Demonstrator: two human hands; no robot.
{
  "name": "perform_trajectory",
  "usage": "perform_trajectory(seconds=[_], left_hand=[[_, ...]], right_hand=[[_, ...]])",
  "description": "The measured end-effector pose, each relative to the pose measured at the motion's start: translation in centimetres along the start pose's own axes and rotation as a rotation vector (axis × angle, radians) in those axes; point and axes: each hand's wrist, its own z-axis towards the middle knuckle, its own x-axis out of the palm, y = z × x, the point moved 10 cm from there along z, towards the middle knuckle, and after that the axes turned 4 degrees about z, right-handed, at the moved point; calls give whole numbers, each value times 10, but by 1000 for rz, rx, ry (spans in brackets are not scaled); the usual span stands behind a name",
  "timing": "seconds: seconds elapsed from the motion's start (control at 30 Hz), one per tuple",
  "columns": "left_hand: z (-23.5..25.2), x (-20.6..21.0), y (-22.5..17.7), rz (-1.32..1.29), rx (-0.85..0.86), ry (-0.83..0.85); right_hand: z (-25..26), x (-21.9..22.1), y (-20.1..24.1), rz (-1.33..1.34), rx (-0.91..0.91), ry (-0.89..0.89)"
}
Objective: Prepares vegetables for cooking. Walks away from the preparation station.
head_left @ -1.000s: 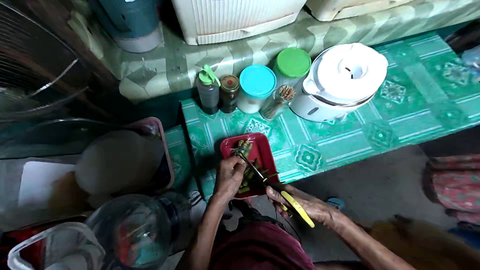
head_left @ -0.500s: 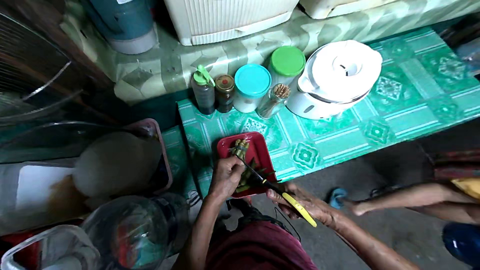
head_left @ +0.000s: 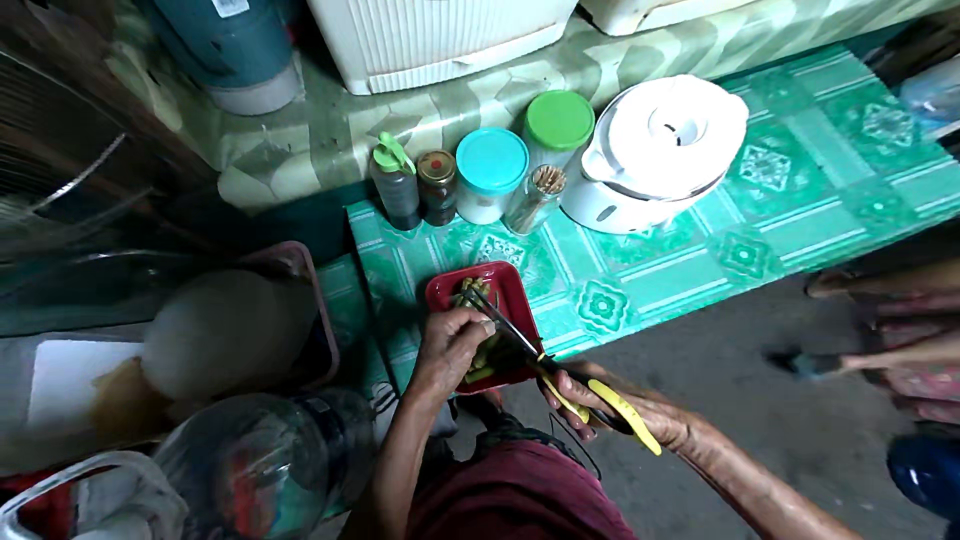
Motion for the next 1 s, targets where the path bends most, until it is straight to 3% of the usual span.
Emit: perform_trajectory(seconds=[0.47,0.73,0.9,1.0], left_hand=[[2,4,-10,-24,-22,35],[2,21,-3,-509,85,199],[-4,14,-19,-166,61,62],[-5,9,-29,-96,55,-1]], right_hand=[[0,-6,-2,91,-66,-63],[-2,17,-16,416,-84,173],[-1,17,-4,338,-183,107],[-1,17,6,235,-236,85]])
